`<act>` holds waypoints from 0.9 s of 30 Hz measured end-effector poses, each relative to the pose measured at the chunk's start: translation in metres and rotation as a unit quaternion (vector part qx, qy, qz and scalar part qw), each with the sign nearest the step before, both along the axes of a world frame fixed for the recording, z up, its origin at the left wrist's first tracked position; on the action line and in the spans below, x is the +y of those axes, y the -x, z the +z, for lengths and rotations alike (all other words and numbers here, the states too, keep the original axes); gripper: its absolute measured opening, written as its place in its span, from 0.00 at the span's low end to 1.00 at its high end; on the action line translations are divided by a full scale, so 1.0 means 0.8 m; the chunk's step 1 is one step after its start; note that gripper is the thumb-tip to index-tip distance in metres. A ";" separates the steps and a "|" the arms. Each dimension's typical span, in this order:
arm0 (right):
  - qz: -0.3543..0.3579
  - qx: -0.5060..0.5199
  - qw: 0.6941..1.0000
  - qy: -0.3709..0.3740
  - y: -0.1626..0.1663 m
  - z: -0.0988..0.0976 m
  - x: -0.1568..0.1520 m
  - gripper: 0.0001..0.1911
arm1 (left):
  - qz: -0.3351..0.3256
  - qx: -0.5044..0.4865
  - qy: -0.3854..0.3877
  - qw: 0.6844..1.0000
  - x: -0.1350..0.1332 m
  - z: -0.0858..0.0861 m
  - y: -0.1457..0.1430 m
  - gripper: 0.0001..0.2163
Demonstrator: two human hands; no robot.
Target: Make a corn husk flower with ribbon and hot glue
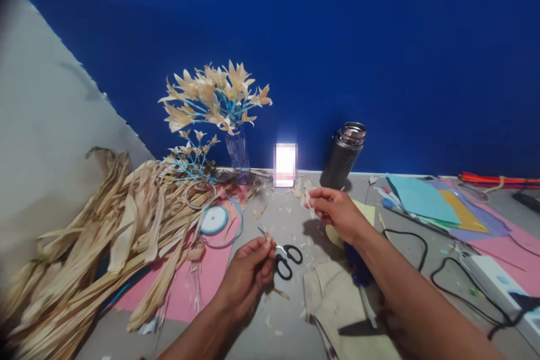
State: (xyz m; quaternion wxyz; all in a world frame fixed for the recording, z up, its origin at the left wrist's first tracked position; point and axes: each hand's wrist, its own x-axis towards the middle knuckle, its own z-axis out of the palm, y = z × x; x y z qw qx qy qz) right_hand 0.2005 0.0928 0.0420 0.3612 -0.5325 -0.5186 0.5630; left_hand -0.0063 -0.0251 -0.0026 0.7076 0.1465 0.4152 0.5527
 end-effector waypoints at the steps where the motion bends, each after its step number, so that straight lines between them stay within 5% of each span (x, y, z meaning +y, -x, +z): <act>1: 0.011 0.000 1.000 0.001 0.001 0.002 -0.022 0.19 | 0.005 0.003 0.000 1.000 0.001 0.003 -0.001 0.22; 6: 0.132 -0.103 0.983 -0.073 0.014 0.006 -0.095 0.21 | 0.008 0.027 -0.015 1.000 0.003 0.013 -0.010 0.20; 11: 0.179 -0.187 0.957 -0.134 0.022 0.000 -0.110 0.26 | 0.031 0.087 -0.054 0.994 -0.002 0.016 -0.025 0.18; 17: 0.180 -0.195 0.954 -0.140 0.017 0.000 -0.112 0.31 | 0.008 0.207 -0.087 0.974 -0.003 0.024 -0.041 0.14; 23: 0.140 -0.159 0.966 -0.150 -0.009 -0.007 -0.124 0.30 | -0.013 0.204 -0.090 0.975 0.007 0.027 -0.060 0.13; 27: 0.066 -0.309 0.925 -0.213 -0.062 -0.026 -0.137 0.19 | -0.023 0.213 -0.094 0.972 0.026 0.022 -0.068 0.12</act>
